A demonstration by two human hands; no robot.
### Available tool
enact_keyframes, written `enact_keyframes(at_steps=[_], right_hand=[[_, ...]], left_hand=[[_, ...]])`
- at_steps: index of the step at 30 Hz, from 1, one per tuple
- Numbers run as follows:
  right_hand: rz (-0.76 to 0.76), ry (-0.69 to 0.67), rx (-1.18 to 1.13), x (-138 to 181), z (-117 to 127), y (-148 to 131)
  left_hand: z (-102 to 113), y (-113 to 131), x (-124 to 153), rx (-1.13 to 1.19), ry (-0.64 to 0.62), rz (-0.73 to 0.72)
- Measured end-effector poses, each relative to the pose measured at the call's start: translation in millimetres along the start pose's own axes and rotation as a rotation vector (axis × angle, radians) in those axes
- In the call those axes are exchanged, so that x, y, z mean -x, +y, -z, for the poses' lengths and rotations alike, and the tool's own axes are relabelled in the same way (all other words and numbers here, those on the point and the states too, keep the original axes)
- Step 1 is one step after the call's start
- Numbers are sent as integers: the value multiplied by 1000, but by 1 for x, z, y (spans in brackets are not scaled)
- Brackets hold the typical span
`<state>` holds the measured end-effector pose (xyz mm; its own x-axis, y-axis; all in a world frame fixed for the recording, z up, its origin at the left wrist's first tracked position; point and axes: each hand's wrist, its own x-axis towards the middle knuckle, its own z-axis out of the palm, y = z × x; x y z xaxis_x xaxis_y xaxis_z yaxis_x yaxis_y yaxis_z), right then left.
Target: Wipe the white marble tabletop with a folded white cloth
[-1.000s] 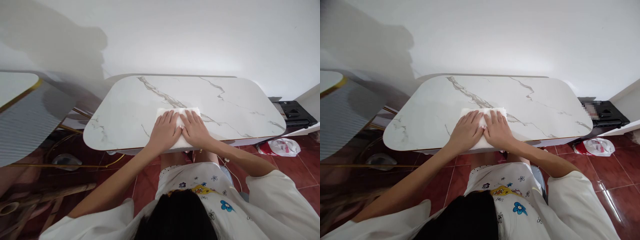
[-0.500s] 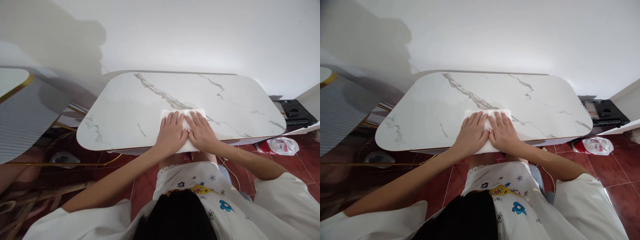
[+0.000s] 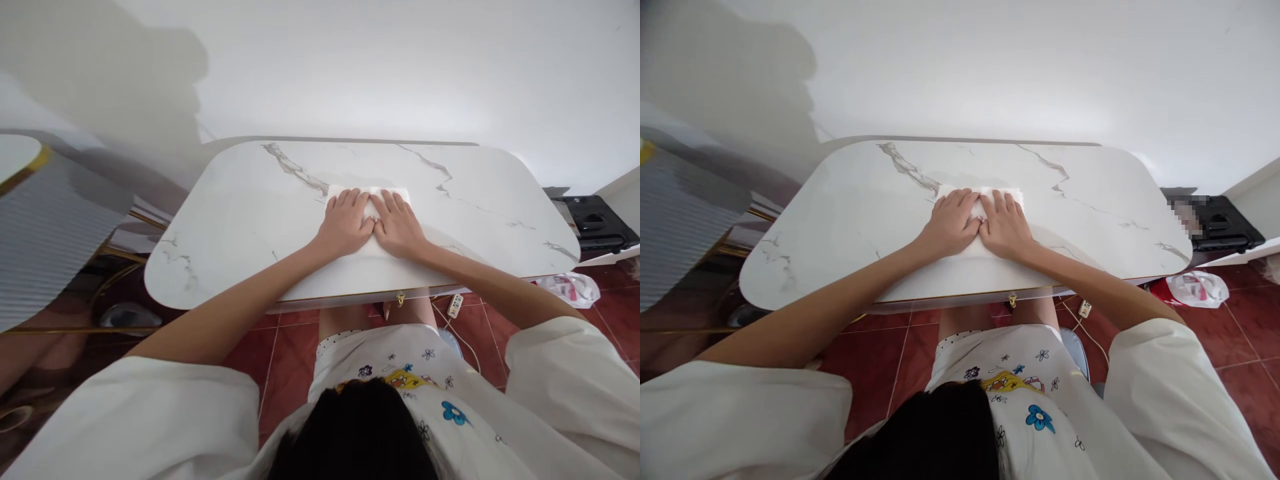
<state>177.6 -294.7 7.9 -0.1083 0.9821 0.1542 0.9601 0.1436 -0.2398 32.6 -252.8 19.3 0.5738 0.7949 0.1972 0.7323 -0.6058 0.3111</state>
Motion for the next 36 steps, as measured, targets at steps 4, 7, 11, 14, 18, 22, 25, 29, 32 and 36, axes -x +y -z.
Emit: enact_keyframes(at_steps=[4, 7, 11, 14, 18, 22, 25, 29, 32, 36], right_hand=[[26, 43, -2, -34, -6, 11], [34, 41, 26, -61, -11, 20], [32, 34, 62, -97, -16, 33], [52, 61, 45, -120, -19, 43], [45, 54, 47, -144, -18, 52], [41, 48, 76, -164, -19, 60], [52, 63, 81, -179, -25, 69], [70, 78, 95, -193, -32, 80], [72, 72, 121, -200, -34, 84], [78, 83, 109, -204, -32, 83]], left_hand=[[0, -18, -29, 33, 4, -20], [-4, -34, -53, 46, 17, -19], [-11, -52, -85, 76, 64, -9], [-14, -62, -104, 94, 99, 1], [-17, -73, -124, 96, 112, 10], [-19, -83, -142, 103, 108, 7], [-20, -88, -153, 114, 100, -8], [-17, -90, -163, 109, 69, -4], [-14, -89, -167, 75, 60, 21], [-12, -85, -169, 3, 48, 54]])
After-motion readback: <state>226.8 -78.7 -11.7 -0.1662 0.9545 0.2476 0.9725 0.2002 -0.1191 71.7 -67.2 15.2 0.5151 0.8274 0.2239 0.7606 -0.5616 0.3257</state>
